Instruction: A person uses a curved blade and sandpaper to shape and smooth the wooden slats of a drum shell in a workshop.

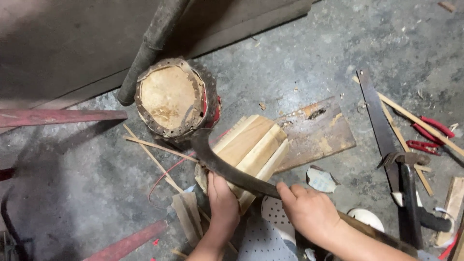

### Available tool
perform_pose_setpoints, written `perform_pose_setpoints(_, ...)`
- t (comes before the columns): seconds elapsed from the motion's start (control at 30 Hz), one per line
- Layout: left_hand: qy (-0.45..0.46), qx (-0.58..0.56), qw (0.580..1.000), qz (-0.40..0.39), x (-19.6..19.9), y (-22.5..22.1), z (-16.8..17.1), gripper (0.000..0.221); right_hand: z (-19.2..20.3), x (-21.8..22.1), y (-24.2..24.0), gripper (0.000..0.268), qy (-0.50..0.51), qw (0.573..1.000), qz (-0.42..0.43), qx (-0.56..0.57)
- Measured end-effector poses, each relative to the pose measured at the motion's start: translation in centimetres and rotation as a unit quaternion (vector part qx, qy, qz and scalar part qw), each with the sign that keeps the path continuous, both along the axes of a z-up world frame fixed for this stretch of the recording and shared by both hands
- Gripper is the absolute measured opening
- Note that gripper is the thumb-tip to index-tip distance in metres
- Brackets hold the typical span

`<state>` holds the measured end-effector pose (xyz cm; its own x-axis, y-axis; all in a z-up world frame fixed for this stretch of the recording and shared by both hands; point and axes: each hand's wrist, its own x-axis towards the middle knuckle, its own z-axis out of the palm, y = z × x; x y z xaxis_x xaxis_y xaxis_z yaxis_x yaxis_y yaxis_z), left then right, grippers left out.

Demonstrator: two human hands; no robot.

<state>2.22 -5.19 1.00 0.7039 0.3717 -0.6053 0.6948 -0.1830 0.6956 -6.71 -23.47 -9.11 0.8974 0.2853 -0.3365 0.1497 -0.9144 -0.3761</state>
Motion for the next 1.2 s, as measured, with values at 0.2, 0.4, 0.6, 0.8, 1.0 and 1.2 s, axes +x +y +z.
perform_pose_setpoints(0.2,0.003,-0.009,1.000,-0.005,-0.1,0.1,-0.2,0.059,-2.1,-0.2,-1.3,0.057,-0.145,0.986,-0.007,-0.084)
perform_pose_setpoints(0.4,0.108,-0.001,0.994,-0.022,-1.3,1.6,-2.7,0.071,-1.1,-0.5,-0.3,0.039,-0.031,0.998,0.024,-0.048)
perform_pose_setpoints(0.6,-0.020,-0.033,0.998,0.051,0.6,-0.3,1.2,0.054,0.8,-0.2,0.1,0.043,-0.050,0.998,0.022,-0.037)
perform_pose_setpoints(0.8,-0.020,-0.030,0.999,-0.012,-0.1,-0.1,0.8,0.057,-0.5,-0.6,-1.4,0.059,-0.156,0.984,0.005,-0.089)
perform_pose_setpoints(1.0,0.029,-0.031,0.999,-0.007,0.2,-0.4,1.8,0.060,-0.1,-1.4,-0.8,0.052,-0.043,0.998,0.014,-0.044)
perform_pose_setpoints(1.2,0.001,-0.045,0.999,-0.002,0.0,-0.3,1.1,0.062,0.3,-0.9,-0.5,0.060,-0.133,0.987,0.009,-0.084)
